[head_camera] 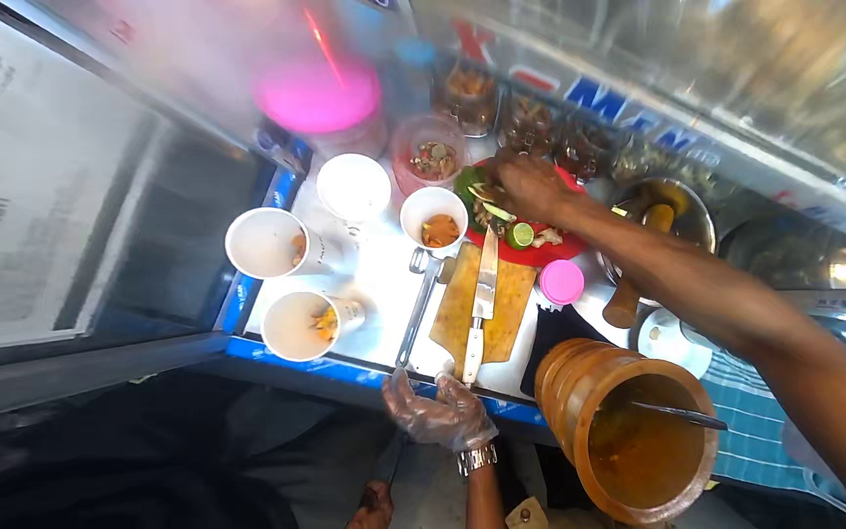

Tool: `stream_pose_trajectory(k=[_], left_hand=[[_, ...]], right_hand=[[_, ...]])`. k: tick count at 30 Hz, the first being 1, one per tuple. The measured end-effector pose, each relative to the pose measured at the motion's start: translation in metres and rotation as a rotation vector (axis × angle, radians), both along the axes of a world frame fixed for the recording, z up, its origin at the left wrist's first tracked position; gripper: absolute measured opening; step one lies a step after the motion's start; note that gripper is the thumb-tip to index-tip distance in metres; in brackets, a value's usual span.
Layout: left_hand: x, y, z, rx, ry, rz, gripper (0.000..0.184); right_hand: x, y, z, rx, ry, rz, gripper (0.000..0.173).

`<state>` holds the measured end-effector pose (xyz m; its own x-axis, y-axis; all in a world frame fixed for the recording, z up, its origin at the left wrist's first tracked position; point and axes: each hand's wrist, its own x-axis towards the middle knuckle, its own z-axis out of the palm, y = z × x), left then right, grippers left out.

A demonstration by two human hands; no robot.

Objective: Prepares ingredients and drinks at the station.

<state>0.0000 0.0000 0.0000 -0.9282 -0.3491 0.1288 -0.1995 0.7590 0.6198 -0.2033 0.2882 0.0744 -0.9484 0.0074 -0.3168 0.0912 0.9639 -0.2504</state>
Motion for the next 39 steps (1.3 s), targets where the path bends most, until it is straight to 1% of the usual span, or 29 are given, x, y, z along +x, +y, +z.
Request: stream_pose_trajectory(k=[2, 4, 8, 13, 17, 21, 24, 26, 29, 30, 32, 34, 36, 38, 39], left_hand=[[-0.001, 0.001, 0.001, -0.001, 0.008, 0.008, 0.06], [0.0, 0.001, 0.002, 0.0, 0.005, 0.004, 0.059], [0.0, 0.0, 0.0, 0.01, -0.007, 0.007, 0.059], [0.001, 0.0, -0.001, 0.007, 0.001, 0.009, 0.06], [0.001, 0.0, 0.0, 0.016, 0.0, 0.006, 0.06], [0.002, 0.0, 0.001, 0.016, -0.003, -0.001, 0.059], [0.002, 0.0, 0.001, 0.017, -0.003, -0.003, 0.06], [0.0, 0.001, 0.0, 0.017, 0.015, -0.009, 0.06], [0.001, 0.0, 0.001, 0.005, 0.01, -0.014, 0.06], [0.0, 0.0, 0.001, 0.01, 0.008, -0.011, 0.059], [0.001, -0.002, 0.001, 0.017, -0.008, -0.006, 0.059], [0.002, -0.003, 0.0, 0.024, -0.024, -0.009, 0.059], [0.002, -0.003, 0.0, 0.03, -0.024, -0.014, 0.059], [0.002, -0.002, 0.001, 0.009, -0.02, -0.007, 0.058], [0.002, -0.001, 0.002, -0.001, -0.024, -0.007, 0.057]], right_hand=[[0.001, -0.008, -0.002, -0.052, 0.053, 0.143, 0.02], [0.003, -0.018, -0.005, -0.017, 0.025, 0.239, 0.022], [-0.002, -0.017, -0.01, 0.074, 0.007, 0.296, 0.017], [-0.006, -0.002, -0.014, 0.053, -0.043, 0.309, 0.021], [-0.012, 0.003, -0.008, -0.036, -0.037, 0.232, 0.02], [-0.006, -0.003, -0.003, -0.013, -0.019, 0.239, 0.021], [0.001, -0.007, -0.004, -0.073, -0.002, 0.24, 0.018], [0.003, -0.006, 0.002, -0.16, -0.033, 0.169, 0.019], [0.015, -0.004, 0.028, -0.393, -0.136, -0.044, 0.023], [0.021, -0.002, 0.043, -0.476, -0.162, -0.072, 0.022], [0.047, -0.002, 0.077, -0.66, -0.198, -0.027, 0.018], [0.091, -0.004, 0.119, -0.808, -0.237, 0.062, 0.018], [0.141, -0.009, 0.153, -0.847, -0.323, 0.112, 0.015], [0.178, -0.012, 0.168, -0.798, -0.438, 0.186, 0.011], [0.187, -0.012, 0.172, -0.749, -0.459, 0.22, 0.013]])
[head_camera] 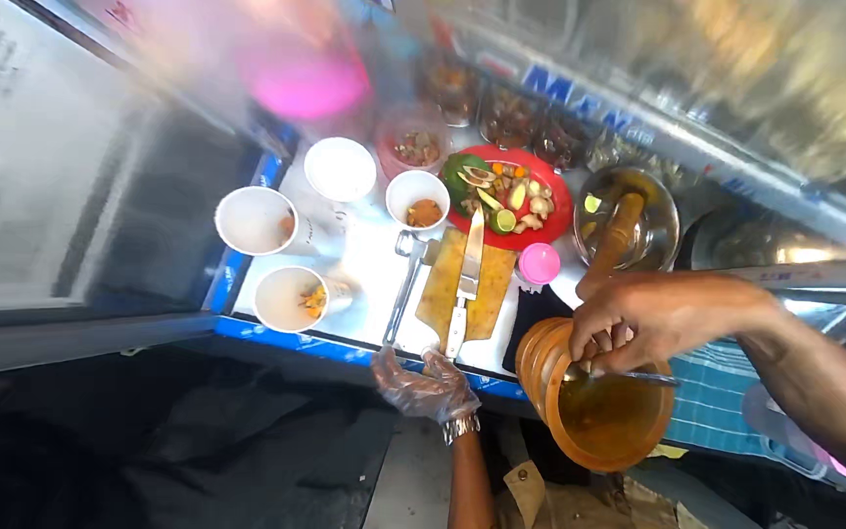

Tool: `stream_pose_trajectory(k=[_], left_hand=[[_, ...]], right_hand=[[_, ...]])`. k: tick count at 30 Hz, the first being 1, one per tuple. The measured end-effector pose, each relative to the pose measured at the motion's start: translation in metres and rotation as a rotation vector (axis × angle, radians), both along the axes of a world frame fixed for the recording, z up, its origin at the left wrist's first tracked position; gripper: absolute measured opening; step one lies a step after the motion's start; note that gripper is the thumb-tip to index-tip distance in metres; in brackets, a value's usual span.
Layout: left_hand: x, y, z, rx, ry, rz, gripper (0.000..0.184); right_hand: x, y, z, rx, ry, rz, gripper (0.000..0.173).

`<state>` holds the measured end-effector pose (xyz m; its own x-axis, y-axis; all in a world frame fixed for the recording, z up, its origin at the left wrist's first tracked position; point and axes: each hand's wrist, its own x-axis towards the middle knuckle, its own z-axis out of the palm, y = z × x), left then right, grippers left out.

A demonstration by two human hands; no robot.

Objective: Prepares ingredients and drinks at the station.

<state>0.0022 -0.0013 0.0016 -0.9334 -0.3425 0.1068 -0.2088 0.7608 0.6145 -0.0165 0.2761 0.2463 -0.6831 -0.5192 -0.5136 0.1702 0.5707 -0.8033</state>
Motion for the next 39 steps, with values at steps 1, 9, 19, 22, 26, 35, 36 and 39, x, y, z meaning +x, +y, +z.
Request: stream_pose_trajectory(k=[1, 9, 19, 22, 26, 35, 36, 39], left_hand=[[0.0, 0.001, 0.001, -0.006, -0.005, 0.0, 0.057], [-0.001, 0.001, 0.003, -0.003, 0.001, -0.011, 0.058], [-0.001, 0.001, 0.001, 0.014, 0.009, 0.009, 0.058], [-0.001, 0.001, 0.0, 0.004, 0.01, 0.003, 0.058], [0.0, -0.001, 0.001, 0.021, 0.006, -0.01, 0.059], [0.0, 0.001, 0.004, -0.01, -0.023, -0.001, 0.058], [0.0, 0.001, 0.004, -0.006, -0.027, -0.002, 0.057], [-0.001, 0.001, 0.005, -0.005, -0.025, -0.002, 0.057]], right_hand=[[0.001, 0.001, 0.002, 0.066, 0.046, 0.003, 0.018], [-0.141, -0.02, -0.124, 0.661, 0.5, -0.163, 0.024], [-0.18, -0.037, -0.168, 0.827, 0.383, -0.071, 0.019], [-0.183, -0.02, -0.153, 0.653, 0.392, -0.213, 0.026], [-0.138, 0.005, -0.087, 0.308, 0.35, -0.426, 0.018], [0.046, 0.014, 0.01, 0.102, 0.045, -0.184, 0.015], [0.055, 0.012, 0.011, 0.127, 0.061, -0.109, 0.016], [0.058, 0.011, 0.015, 0.173, 0.131, -0.026, 0.02]])
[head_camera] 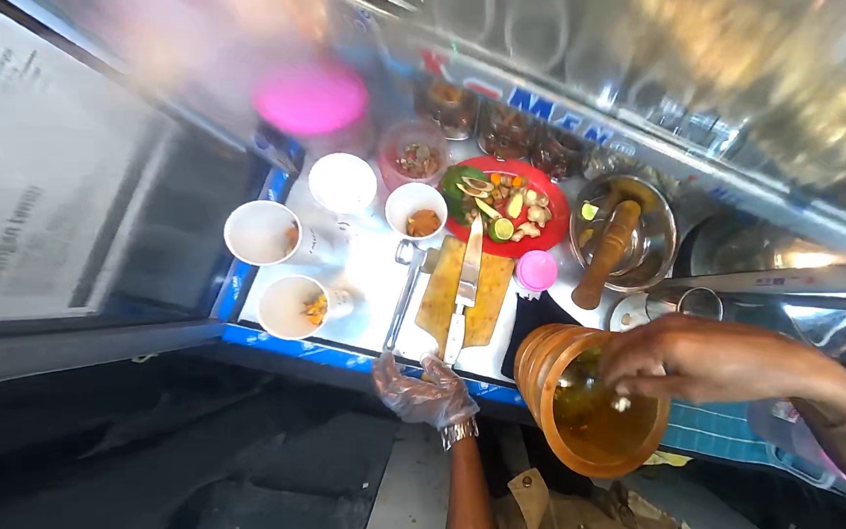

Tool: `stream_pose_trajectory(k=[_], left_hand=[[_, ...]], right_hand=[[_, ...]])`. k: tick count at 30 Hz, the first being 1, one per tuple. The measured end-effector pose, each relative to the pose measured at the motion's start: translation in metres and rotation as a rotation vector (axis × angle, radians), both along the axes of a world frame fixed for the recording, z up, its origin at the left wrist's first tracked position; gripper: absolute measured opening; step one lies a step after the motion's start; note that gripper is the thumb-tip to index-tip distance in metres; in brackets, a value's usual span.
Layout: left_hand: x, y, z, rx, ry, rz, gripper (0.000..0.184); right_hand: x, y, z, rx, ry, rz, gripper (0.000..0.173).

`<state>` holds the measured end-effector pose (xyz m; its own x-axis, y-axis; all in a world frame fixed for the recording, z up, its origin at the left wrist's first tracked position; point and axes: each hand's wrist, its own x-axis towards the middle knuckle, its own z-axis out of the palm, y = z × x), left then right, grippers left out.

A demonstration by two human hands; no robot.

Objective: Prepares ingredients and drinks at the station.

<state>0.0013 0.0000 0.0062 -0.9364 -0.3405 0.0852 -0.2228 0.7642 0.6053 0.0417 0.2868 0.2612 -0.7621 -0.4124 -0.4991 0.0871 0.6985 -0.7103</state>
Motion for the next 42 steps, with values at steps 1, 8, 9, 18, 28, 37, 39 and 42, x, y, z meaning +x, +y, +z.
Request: stream_pose_trajectory(k=[1, 8, 9, 18, 28, 37, 39, 42], left_hand=[[0.0, 0.0, 0.0, -0.002, -0.002, -0.004, 0.057], [0.0, -0.001, -0.002, -0.009, 0.029, -0.02, 0.056], [0.0, -0.001, -0.003, -0.011, 0.041, -0.02, 0.055], [0.0, -0.001, -0.002, 0.008, 0.04, -0.033, 0.056], [0.001, -0.003, -0.004, 0.019, 0.054, -0.02, 0.057], [0.003, -0.004, 0.003, 0.046, 0.074, -0.033, 0.054], [0.008, -0.01, 0.01, 0.029, 0.079, -0.099, 0.054], [0.021, -0.016, 0.03, -0.045, 0.061, -0.278, 0.055]], right_hand=[[-0.006, 0.001, -0.001, 0.028, 0.063, -0.058, 0.022], [-0.132, 0.002, -0.098, 0.359, 0.311, -0.376, 0.02], [-0.154, 0.0, -0.122, 0.401, 0.307, -0.385, 0.019], [-0.221, -0.035, -0.185, 0.635, 0.158, -0.383, 0.032], [-0.197, 0.009, -0.127, -0.023, -0.028, -0.881, 0.027], [-0.066, 0.005, -0.027, -0.356, -0.029, -0.854, 0.018], [-0.039, 0.003, -0.011, -0.263, 0.042, -0.834, 0.02], [-0.002, -0.001, 0.015, -0.086, 0.106, -0.787, 0.02]])
